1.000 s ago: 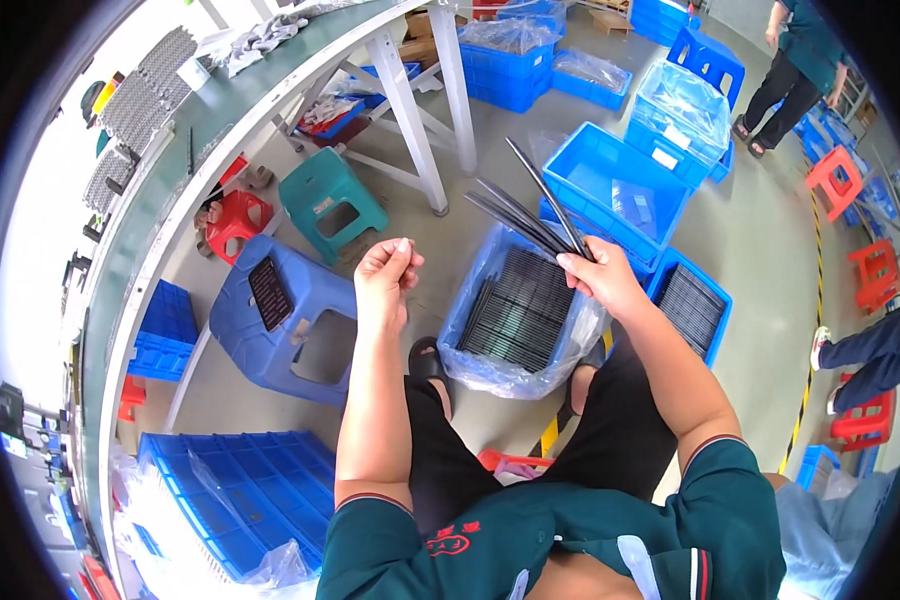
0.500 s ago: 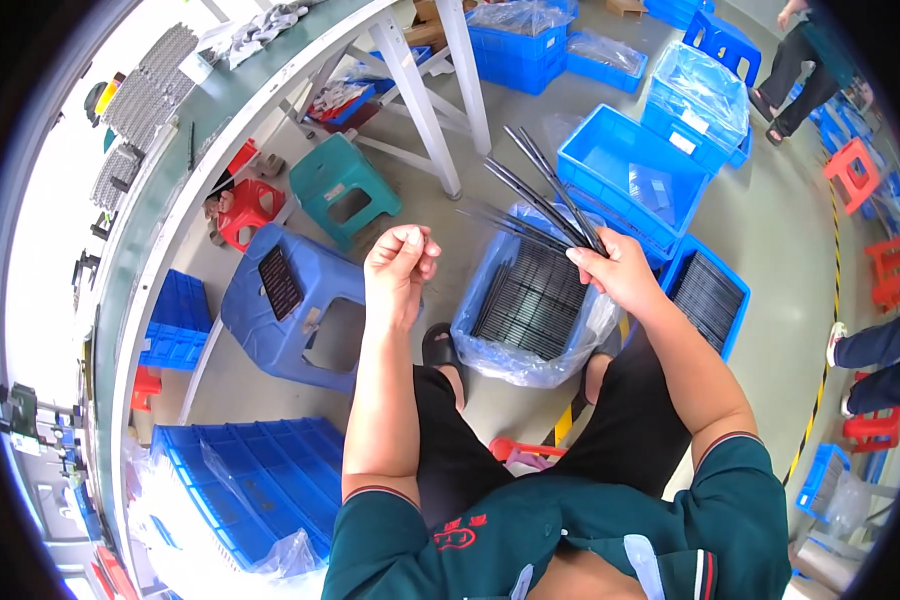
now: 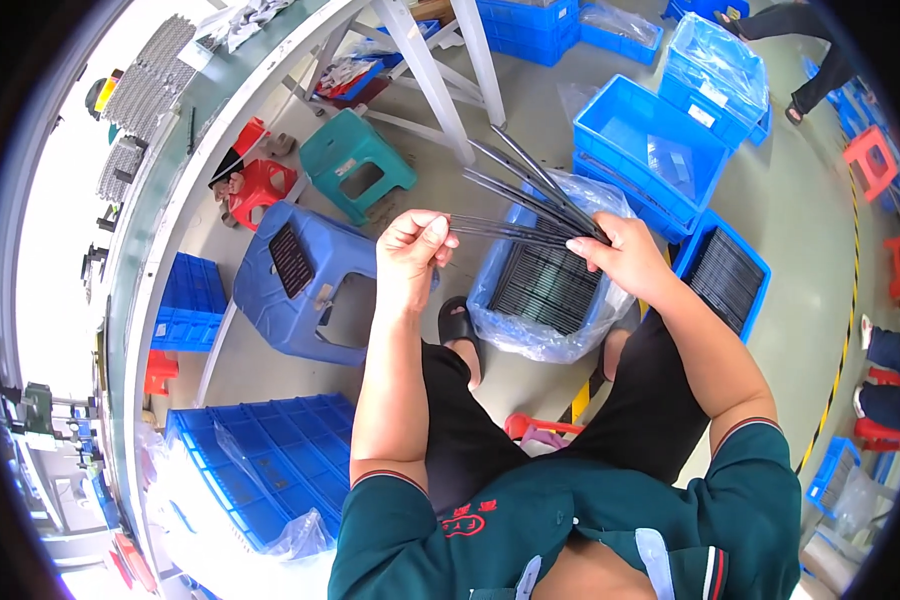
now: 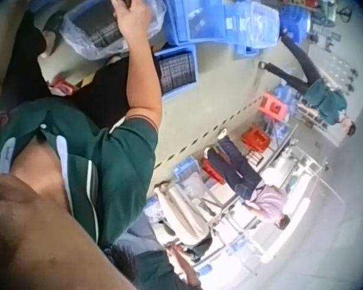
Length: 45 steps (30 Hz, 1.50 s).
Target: Organizing and sorting black industrial rods into blue bins.
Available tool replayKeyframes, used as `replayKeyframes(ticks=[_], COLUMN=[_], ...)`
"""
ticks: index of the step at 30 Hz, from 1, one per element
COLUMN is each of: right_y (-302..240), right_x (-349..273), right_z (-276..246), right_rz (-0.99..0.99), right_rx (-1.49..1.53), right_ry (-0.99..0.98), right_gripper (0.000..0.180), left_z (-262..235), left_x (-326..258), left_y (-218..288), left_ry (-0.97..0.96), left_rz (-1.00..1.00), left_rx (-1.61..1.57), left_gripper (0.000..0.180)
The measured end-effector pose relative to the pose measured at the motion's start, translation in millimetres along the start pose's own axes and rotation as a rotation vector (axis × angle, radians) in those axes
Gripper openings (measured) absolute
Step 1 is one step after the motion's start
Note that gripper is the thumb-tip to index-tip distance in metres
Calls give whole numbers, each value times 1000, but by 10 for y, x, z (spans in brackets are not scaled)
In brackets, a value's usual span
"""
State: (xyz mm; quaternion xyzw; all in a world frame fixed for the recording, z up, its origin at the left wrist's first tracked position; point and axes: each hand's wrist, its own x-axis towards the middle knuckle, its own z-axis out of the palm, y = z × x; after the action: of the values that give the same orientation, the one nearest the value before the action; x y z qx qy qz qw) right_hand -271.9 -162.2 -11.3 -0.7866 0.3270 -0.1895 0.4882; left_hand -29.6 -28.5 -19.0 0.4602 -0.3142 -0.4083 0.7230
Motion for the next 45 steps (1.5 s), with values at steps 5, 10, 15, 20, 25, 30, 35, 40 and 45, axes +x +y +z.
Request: replayKeyframes(ticks=[5, 10, 15, 20, 25, 30, 35, 40, 45], right_y=[-95, -86, 109, 134, 146, 172, 140, 140, 123], right_x=[-8, 9, 72, 89, 112, 144, 138, 115, 90], right_z=[-54, -54, -15, 32, 18, 38, 66, 58, 29], right_rz=[40, 43, -79, -190, -157, -117, -116, -129, -127], right_rx=[17, -41, -150, -192, -208, -266, -205, -203, -196], right_ry=[-35, 16, 106, 169, 172, 167, 141, 121, 114], right_gripper=[27, 27, 33, 34, 35, 37, 36, 34, 33], left_z=[-46, -76, -112, -108, -28, 16, -3, -34, -117], left_x=[-34, -42, -29, -54, -65, -82, -84, -109, -84], left_y=[43, 105, 86, 28, 63, 116, 113, 143, 231], left_ry=[-50, -178, -229, -279, -54, -41, -120, -99, 62], left_rz=[64, -183, -297, -347, -221, -114, -119, -89, -61], left_rx=[222, -71, -347, -518, -145, 115, 207, 249, 324], left_gripper=[13, 15, 15, 14, 16, 16, 15, 14, 15])
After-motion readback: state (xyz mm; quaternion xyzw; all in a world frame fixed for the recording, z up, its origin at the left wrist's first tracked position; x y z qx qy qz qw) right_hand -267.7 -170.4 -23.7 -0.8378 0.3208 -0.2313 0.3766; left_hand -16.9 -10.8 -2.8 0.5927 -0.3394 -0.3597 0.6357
